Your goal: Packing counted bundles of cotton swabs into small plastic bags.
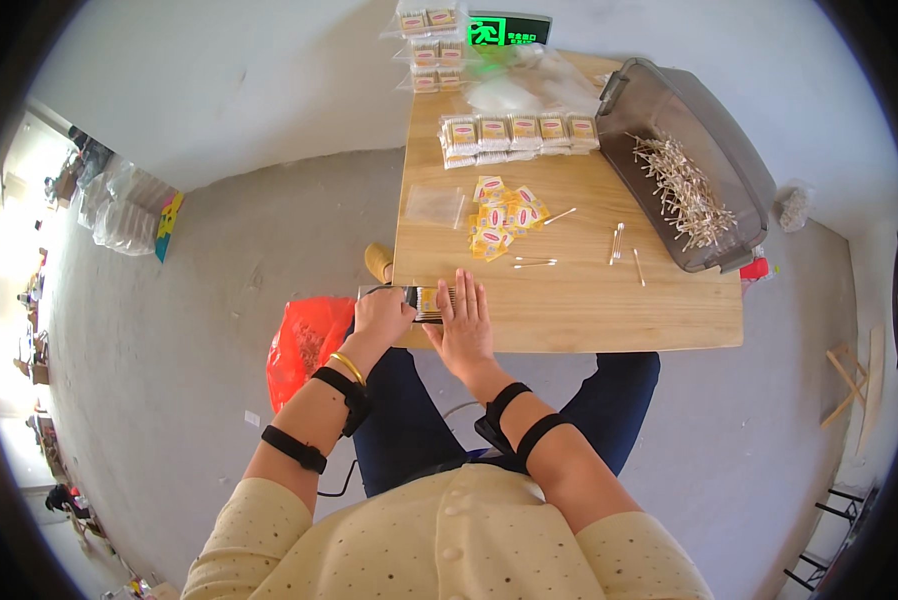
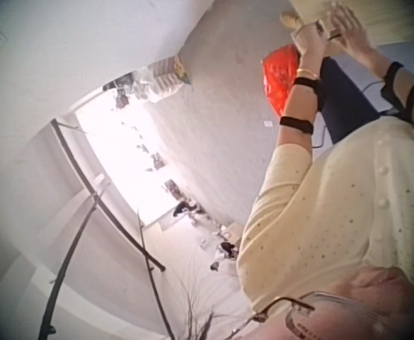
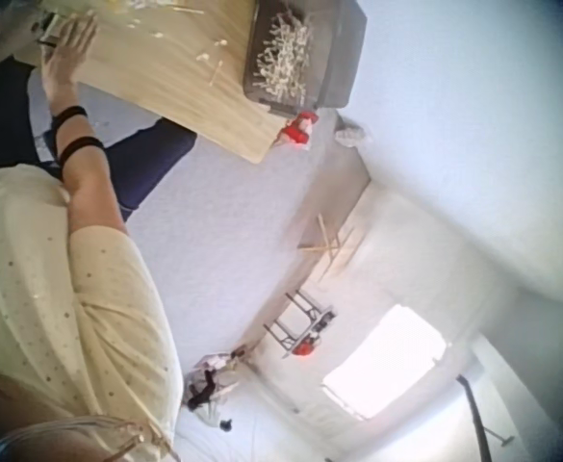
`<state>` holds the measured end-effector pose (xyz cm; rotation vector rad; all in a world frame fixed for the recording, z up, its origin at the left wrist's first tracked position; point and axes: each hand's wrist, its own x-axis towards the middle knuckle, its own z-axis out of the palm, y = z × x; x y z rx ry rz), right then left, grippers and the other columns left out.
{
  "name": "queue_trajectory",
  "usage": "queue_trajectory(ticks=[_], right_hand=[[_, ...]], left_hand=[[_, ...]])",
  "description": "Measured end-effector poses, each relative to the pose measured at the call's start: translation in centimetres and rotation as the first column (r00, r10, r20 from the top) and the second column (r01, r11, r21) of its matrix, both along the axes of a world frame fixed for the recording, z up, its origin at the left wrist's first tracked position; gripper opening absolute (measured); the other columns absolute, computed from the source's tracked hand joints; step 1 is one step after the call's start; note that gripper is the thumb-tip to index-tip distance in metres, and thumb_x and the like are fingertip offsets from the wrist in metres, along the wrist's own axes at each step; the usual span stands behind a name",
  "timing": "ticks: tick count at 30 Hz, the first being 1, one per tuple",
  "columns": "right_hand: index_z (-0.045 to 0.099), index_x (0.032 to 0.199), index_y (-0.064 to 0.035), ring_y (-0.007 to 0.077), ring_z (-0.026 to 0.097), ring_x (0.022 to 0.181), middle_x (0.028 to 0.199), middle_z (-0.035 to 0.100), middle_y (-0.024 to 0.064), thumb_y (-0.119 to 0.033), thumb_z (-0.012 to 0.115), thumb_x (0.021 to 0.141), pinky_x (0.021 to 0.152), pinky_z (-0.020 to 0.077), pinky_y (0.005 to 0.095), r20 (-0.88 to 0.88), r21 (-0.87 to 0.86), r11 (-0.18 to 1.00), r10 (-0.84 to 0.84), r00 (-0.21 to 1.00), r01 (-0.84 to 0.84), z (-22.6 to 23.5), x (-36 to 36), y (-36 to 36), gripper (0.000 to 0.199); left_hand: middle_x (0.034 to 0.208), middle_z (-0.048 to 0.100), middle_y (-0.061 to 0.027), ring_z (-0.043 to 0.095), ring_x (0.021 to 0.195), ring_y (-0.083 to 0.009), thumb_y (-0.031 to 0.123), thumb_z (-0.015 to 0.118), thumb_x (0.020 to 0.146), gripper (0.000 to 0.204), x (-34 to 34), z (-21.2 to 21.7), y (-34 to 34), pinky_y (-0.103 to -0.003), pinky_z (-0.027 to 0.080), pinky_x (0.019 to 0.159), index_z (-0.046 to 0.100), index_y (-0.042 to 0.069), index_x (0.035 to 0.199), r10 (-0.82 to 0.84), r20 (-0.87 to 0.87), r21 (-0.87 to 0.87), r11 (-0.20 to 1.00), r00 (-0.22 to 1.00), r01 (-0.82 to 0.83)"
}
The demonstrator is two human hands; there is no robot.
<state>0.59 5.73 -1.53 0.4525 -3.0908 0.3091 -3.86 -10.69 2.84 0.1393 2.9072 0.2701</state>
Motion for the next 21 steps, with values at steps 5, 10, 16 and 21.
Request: queue_trajectory(ticks=[5,10,16,21], right_hand=[[0.022,0.158,-0.0027,0.0407,0.016,0.152,0.163,0.016,0.0274,-0.048,0.056,0.096,0.124,0.0137,0.0521,-0.055,-0.118,0.993,0.009,0.998,-0.015,-0.2,0.0,0.2,0.084],[0.023,0.157,-0.0022,0.0400,0.015,0.153,0.163,0.016,0.0273,-0.050,0.054,0.097,0.124,0.0131,0.0522,-0.037,-0.085,0.996,0.015,0.999,-0.018,0.0,0.0,0.1,0.083],[0.023,0.157,-0.0017,0.0385,0.014,0.154,0.164,0.015,0.0257,-0.051,0.051,0.097,0.125,0.0119,0.0518,-0.014,-0.063,0.998,0.002,1.000,-0.003,0.0,0.0,0.4,0.083],[0.023,0.158,-0.0017,0.0383,0.013,0.154,0.164,0.015,0.0253,-0.051,0.051,0.097,0.125,0.0115,0.0519,0.009,-0.056,0.998,0.007,1.000,-0.007,0.4,0.0,0.3,0.083]], left_hand=[[0.082,0.072,-0.0191,0.072,0.078,-0.0362,0.029,0.064,0.081,0.031,-0.5,1.0,0.5,-0.048,0.057,0.071,0.070,-0.001,0.085,-0.023,0.076,0.027,0.999,0.997,0.021],[0.084,0.073,-0.0189,0.072,0.082,-0.0355,0.034,0.069,0.080,0.036,-1.6,1.2,0.4,-0.046,0.058,0.074,0.072,0.000,0.092,-0.039,0.180,-0.024,0.999,0.983,0.044],[0.089,0.074,-0.0161,0.073,0.087,-0.0339,0.032,0.076,0.076,0.029,-2.5,1.6,0.7,-0.045,0.058,0.078,0.075,0.006,0.091,-0.015,0.256,-0.034,0.999,0.966,0.024],[0.092,0.075,-0.0142,0.073,0.090,-0.0323,0.030,0.075,0.077,0.023,-3.4,0.5,0.2,-0.044,0.058,0.078,0.077,0.010,0.089,0.003,0.282,-0.081,0.997,0.960,0.020]])
